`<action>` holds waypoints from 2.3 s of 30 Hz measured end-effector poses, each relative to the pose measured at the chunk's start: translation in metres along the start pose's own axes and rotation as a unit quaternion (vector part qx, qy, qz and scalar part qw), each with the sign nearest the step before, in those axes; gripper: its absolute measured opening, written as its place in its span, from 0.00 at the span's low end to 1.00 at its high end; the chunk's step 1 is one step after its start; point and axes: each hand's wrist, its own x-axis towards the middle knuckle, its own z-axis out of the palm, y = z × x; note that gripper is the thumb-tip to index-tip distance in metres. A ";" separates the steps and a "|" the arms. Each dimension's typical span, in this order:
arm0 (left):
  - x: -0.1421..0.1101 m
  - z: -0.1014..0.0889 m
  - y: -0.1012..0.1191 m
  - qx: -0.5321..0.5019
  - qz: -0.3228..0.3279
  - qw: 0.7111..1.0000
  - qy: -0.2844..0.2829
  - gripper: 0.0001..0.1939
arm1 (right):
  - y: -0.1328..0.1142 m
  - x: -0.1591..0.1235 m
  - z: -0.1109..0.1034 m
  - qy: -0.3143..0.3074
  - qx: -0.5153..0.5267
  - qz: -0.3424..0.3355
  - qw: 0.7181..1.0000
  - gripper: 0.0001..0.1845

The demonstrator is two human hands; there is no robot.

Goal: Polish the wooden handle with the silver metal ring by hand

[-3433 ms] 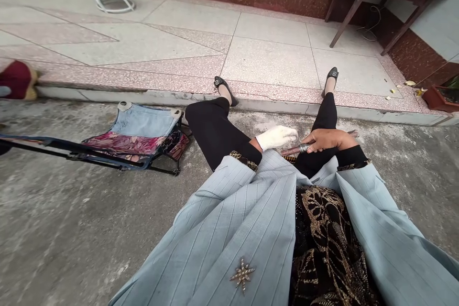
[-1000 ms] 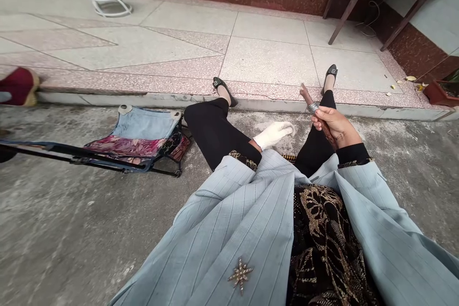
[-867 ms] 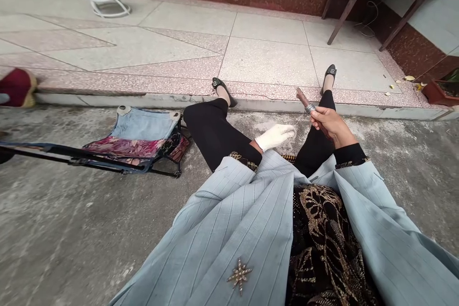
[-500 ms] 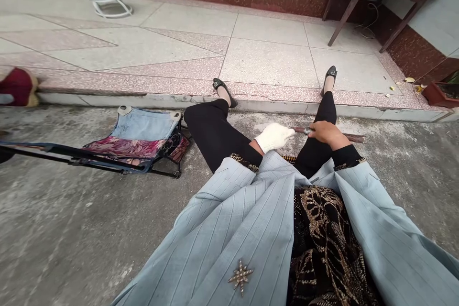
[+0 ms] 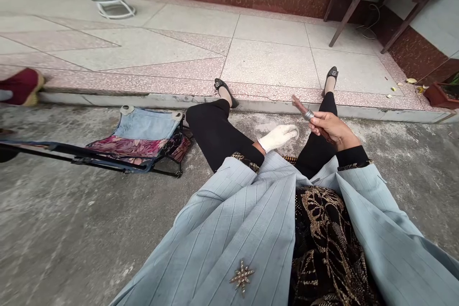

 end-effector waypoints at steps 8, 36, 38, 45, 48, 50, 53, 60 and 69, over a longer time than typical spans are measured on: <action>0.000 0.007 0.000 0.058 0.015 0.997 -0.045 0.17 | 0.012 0.016 -0.001 0.128 -0.047 -0.006 0.991 0.25; 0.000 0.006 -0.001 0.114 -0.008 0.993 -0.042 0.16 | 0.008 0.008 -0.008 0.093 -0.120 0.018 0.988 0.19; -0.002 0.008 -0.002 0.182 -0.013 0.982 -0.048 0.17 | 0.011 0.011 -0.012 0.100 -0.183 0.042 0.977 0.17; -0.006 0.007 0.003 0.301 0.060 0.951 -0.040 0.14 | 0.013 0.014 -0.008 0.130 -0.524 0.055 0.840 0.17; -0.005 0.001 0.005 0.304 0.076 0.949 -0.039 0.13 | 0.011 0.013 -0.001 0.040 -0.617 0.111 0.778 0.17; -0.003 -0.006 0.005 0.264 0.070 0.962 -0.032 0.13 | 0.008 0.009 0.000 -0.097 -0.573 0.143 0.801 0.16; -0.001 -0.013 0.003 0.112 0.067 0.990 -0.048 0.14 | 0.001 0.002 -0.005 -0.272 -0.406 0.134 0.862 0.21; -0.001 -0.009 -0.001 0.019 0.007 1.000 -0.016 0.17 | -0.006 0.000 -0.002 -0.035 -0.108 -0.027 0.993 0.28; -0.007 0.004 0.005 0.273 0.062 0.958 -0.061 0.16 | 0.019 0.017 -0.002 0.143 -0.474 0.030 0.868 0.20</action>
